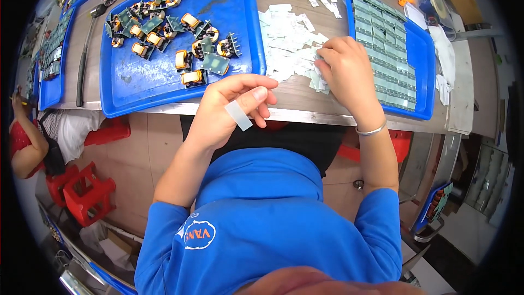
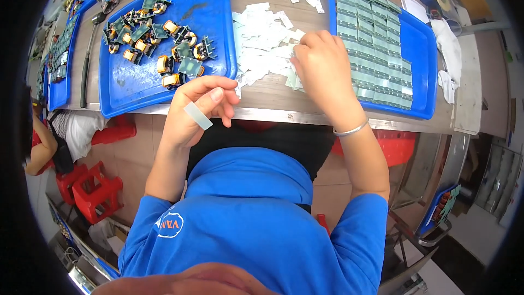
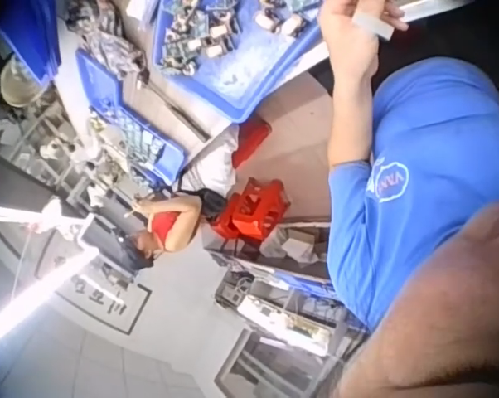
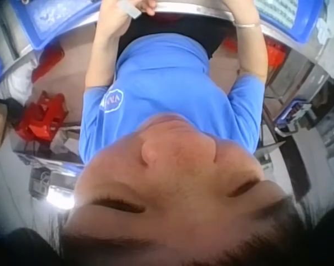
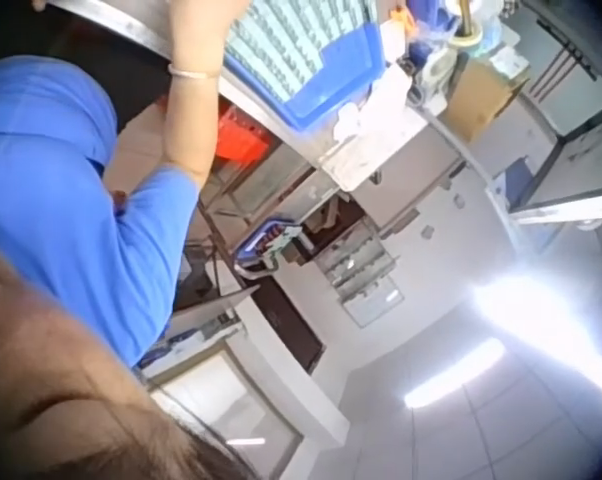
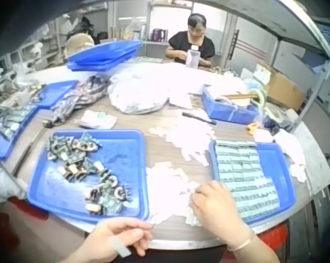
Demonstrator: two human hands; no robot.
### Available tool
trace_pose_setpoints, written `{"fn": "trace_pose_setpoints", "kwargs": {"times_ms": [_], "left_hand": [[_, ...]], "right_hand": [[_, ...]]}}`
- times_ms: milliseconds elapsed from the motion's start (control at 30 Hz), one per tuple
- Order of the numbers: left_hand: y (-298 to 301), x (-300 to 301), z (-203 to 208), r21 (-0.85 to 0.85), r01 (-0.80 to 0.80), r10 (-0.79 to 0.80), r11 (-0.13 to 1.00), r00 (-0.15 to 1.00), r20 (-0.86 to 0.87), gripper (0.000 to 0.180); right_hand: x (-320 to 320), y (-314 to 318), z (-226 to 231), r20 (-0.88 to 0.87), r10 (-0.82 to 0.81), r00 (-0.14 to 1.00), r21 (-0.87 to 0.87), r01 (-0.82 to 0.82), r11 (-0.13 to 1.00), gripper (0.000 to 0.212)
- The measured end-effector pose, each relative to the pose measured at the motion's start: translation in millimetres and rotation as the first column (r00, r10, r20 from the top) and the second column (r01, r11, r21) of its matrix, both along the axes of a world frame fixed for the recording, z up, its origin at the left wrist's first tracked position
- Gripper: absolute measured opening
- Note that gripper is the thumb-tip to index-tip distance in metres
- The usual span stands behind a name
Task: The person assembles electronic components by hand, attaching plastic housings and applying adhesive strips to the circuit boards.
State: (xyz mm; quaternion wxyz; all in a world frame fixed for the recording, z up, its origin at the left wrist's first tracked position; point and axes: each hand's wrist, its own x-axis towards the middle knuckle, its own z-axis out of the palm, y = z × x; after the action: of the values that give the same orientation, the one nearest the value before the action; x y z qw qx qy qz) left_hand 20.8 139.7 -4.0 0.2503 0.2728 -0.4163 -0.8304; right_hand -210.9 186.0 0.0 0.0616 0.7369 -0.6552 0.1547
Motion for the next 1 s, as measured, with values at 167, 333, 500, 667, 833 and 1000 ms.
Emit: {"fn": "trace_pose_setpoints", "kwargs": {"times_ms": [167, 333, 500, 667, 833, 1000], "left_hand": [[0.3, 2.0, 3.6, -0.099, -0.033, 0.039, 0.995, 0.997, 0.064, 0.023], [2.3, 0.2, 8.7, -0.361, -0.095, 0.103, 0.928, 0.995, 0.002, 0.029], [1.3, 1.6, 7.9, -0.544, -0.037, -0.004, 0.838, 0.997, -0.075, 0.024], [0.8, 0.8, 11.6, -0.681, -0.192, 0.222, 0.707, 0.974, -0.043, 0.022], [-2.2, -6.1, 10.5, -0.986, -0.113, 0.382, 0.12, 0.922, -0.059, 0.029], [-2.3, -5.2, 6.8, -0.993, -0.116, 0.374, 0.03, 0.922, -0.096, 0.029]], "right_hand": [[2.9, -1.9, 5.1, 0.052, 0.0, 0.999, -0.061, 0.003, 0.998, 0.009], [23.8, 10.9, 33.9, 0.903, -0.113, 0.414, 0.218, -0.215, 0.952, 0.009], [53.0, 20.1, 22.5, 0.962, -0.266, -0.062, 0.189, -0.552, 0.812, 0.012], [58.6, 13.2, 25.2, 0.982, -0.098, 0.16, 0.14, -0.274, 0.952, 0.017], [62.3, 10.6, 37.1, 0.98, -0.059, 0.191, 0.117, -0.305, 0.945, 0.017], [60.1, 10.5, 37.7, 0.98, -0.133, 0.146, 0.173, -0.312, 0.934, 0.016]]}}
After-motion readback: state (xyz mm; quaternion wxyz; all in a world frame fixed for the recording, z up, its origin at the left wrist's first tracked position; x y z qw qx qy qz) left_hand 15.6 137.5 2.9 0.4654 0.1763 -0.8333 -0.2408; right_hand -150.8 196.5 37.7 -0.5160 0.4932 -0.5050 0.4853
